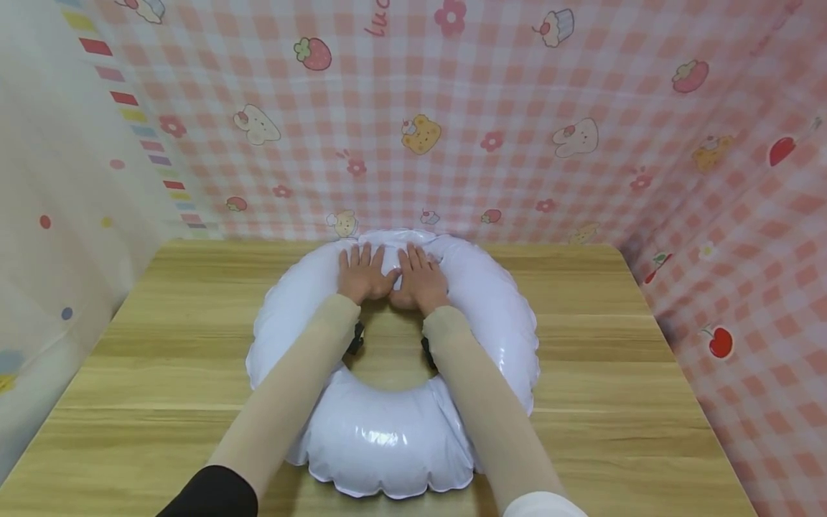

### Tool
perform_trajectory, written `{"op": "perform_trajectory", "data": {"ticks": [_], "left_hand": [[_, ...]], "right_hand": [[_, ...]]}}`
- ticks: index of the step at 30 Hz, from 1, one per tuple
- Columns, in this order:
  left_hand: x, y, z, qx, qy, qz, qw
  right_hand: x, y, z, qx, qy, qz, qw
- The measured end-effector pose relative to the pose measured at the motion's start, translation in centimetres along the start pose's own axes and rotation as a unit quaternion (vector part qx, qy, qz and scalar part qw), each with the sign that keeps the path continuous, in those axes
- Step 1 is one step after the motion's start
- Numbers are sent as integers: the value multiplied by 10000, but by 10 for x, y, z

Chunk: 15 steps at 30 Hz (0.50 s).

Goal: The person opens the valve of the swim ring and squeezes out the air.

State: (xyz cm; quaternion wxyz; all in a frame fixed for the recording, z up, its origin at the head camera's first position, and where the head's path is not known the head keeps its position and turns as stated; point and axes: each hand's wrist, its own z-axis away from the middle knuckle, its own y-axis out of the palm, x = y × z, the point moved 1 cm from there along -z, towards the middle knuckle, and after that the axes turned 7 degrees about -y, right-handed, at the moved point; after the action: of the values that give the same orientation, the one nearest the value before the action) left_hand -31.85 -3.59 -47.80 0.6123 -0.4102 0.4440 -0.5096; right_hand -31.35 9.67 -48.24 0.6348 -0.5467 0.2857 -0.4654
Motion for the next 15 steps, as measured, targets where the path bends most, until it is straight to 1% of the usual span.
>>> {"op": "perform_trajectory", "data": {"ticks": [4,6,11,15], "left_hand": [[-1,-1,7,-156,46,44,9999],[-1,-1,8,-186,57,48,9998],[-1,-3,9,-210,62,26,9998],[-1,-5,10,-149,91,43,9998]], "right_hand": [[-1,3,-1,40,-4,44,10000],[-2,4,-1,45,-12,70,10000],[-3,3,-2,72,-51,105,9999],[-3,3,-2,68,-65,85,9999]]}}
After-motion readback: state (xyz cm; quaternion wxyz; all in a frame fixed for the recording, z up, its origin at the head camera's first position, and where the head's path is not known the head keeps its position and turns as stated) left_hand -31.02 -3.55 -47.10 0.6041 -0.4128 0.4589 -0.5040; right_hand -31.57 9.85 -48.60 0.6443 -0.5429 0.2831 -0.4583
